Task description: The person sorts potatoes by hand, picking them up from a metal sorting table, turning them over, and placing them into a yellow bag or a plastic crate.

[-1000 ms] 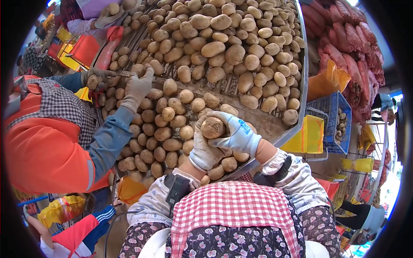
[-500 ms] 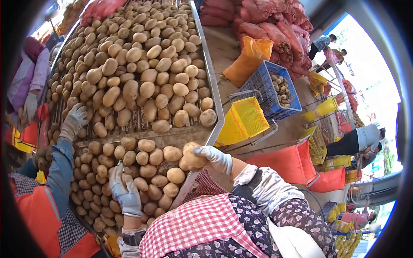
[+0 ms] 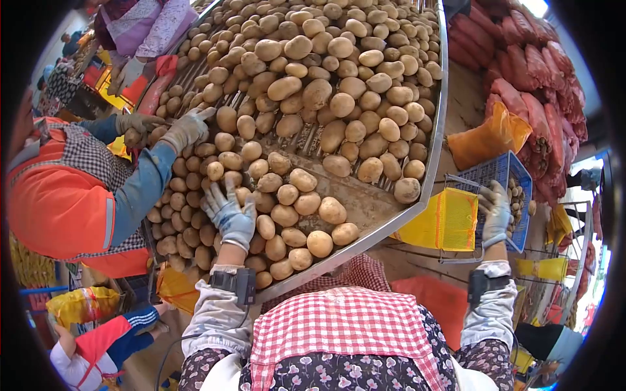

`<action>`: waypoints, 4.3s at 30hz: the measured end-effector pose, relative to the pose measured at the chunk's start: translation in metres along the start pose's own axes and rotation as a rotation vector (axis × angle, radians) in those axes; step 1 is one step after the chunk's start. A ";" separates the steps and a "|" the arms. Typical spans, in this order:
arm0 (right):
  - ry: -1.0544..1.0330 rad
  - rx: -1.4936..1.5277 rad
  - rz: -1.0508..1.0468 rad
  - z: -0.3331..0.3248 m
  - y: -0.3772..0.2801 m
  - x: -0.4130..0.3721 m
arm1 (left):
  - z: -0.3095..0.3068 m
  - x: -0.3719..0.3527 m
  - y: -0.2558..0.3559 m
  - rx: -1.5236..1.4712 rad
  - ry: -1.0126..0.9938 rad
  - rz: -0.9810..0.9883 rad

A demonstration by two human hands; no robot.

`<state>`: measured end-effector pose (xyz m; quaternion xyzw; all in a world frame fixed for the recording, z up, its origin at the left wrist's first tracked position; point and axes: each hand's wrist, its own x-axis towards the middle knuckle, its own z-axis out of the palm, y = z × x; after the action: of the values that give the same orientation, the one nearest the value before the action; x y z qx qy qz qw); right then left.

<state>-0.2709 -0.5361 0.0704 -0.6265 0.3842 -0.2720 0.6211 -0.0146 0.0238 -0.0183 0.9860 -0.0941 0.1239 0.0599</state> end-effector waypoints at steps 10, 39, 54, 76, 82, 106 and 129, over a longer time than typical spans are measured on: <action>-0.787 -1.062 -0.974 0.304 0.016 -0.111 | -0.067 -0.066 0.009 -0.142 -0.343 0.401; -0.831 0.950 0.819 0.363 -0.026 -0.049 | -0.066 0.049 0.029 -0.617 -0.413 0.410; -0.468 -0.950 -0.685 0.374 -0.074 0.043 | -0.022 0.162 0.101 -0.454 0.060 0.547; -0.837 0.747 0.509 0.323 -0.046 -0.019 | -0.006 0.155 0.056 -1.630 -0.401 -0.134; -0.648 1.032 0.768 0.340 -0.020 -0.062 | -0.037 0.183 0.078 -1.862 -0.323 -0.146; -0.498 1.058 0.741 0.301 -0.031 -0.119 | -0.007 0.165 0.099 -1.963 -0.718 -0.173; -0.224 0.894 0.170 0.087 0.018 -0.087 | -0.062 -0.042 0.371 -1.909 -1.098 0.174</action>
<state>-0.2505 -0.4137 0.0573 -0.2892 0.2099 -0.2899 0.8878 -0.1437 -0.3218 0.0658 0.4453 -0.2339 -0.4506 0.7375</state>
